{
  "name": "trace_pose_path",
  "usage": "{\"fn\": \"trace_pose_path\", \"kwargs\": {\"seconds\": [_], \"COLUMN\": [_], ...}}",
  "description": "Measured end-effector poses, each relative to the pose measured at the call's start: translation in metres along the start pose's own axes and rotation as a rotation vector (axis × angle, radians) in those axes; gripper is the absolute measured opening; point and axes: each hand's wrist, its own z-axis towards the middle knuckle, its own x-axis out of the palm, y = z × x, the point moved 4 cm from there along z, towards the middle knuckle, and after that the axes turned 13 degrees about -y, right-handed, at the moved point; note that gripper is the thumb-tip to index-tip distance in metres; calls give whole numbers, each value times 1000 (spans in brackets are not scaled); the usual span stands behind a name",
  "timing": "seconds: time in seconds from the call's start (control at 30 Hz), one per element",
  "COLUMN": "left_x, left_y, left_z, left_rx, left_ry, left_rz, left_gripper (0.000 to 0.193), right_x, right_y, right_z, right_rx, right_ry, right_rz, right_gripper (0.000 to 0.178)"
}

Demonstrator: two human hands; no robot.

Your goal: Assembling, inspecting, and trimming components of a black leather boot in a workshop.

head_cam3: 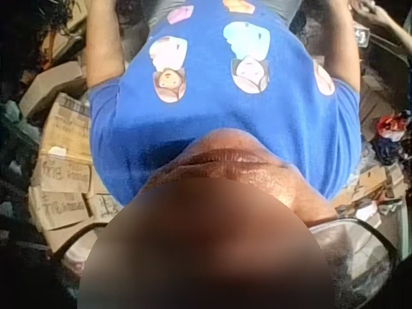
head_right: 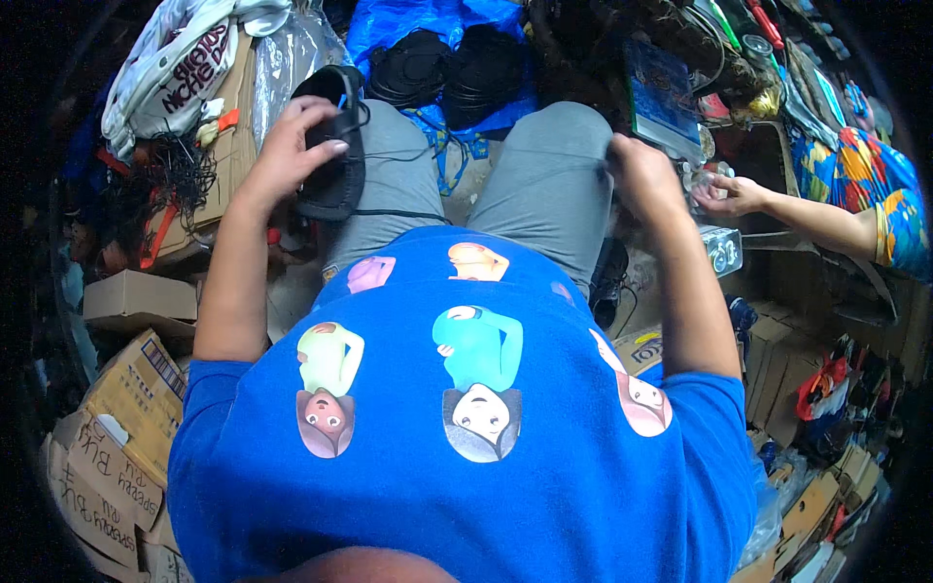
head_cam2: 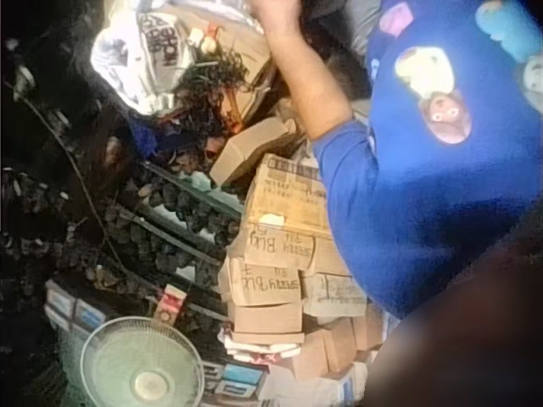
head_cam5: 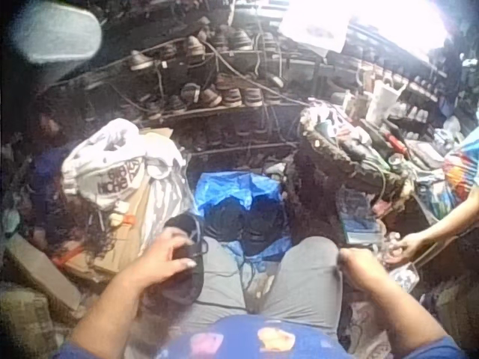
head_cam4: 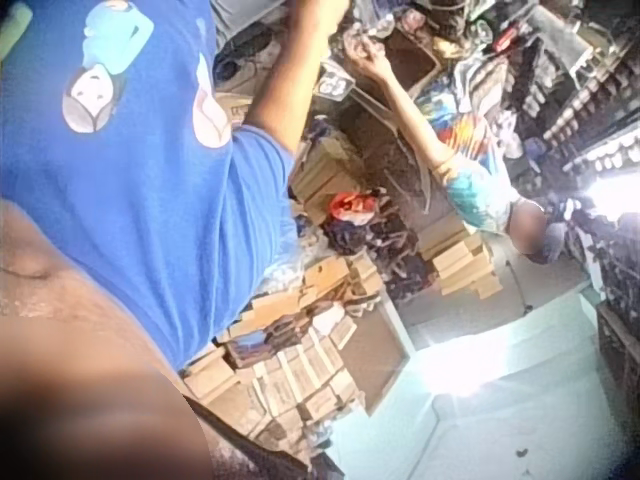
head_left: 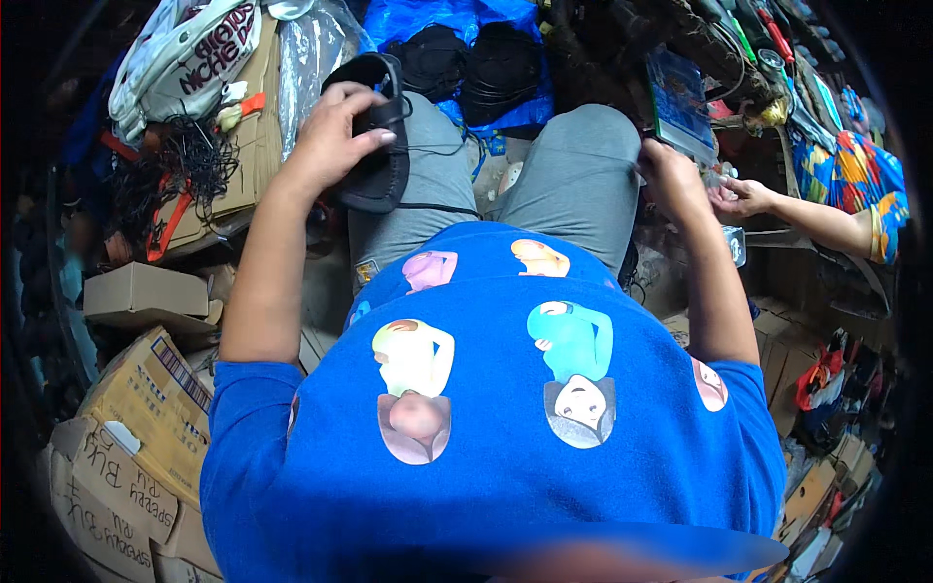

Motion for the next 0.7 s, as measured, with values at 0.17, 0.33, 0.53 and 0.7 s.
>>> {"fn": "trace_pose_path", "kwargs": {"seconds": [0.17,0.33,0.53,0.7], "left_x": [6,19,15,12], "left_y": [-8,27,27,22], "left_z": [4,5,6,5], "left_rx": [42,-318,-340,-325], "left_ry": [-205,168,256,279], "left_rz": [176,-289,-453,-497], "left_gripper": [49,21,22,26], "right_x": [-6,-53,-112,-92], "right_y": [-45,-68,-52,14], "right_z": [-41,-69,-41,20], "right_rx": [60,416,206,-11], "right_ry": [137,13,-284,-188], "right_rz": [257,498,1490,1896], "right_gripper": [21,18,13,22]}}
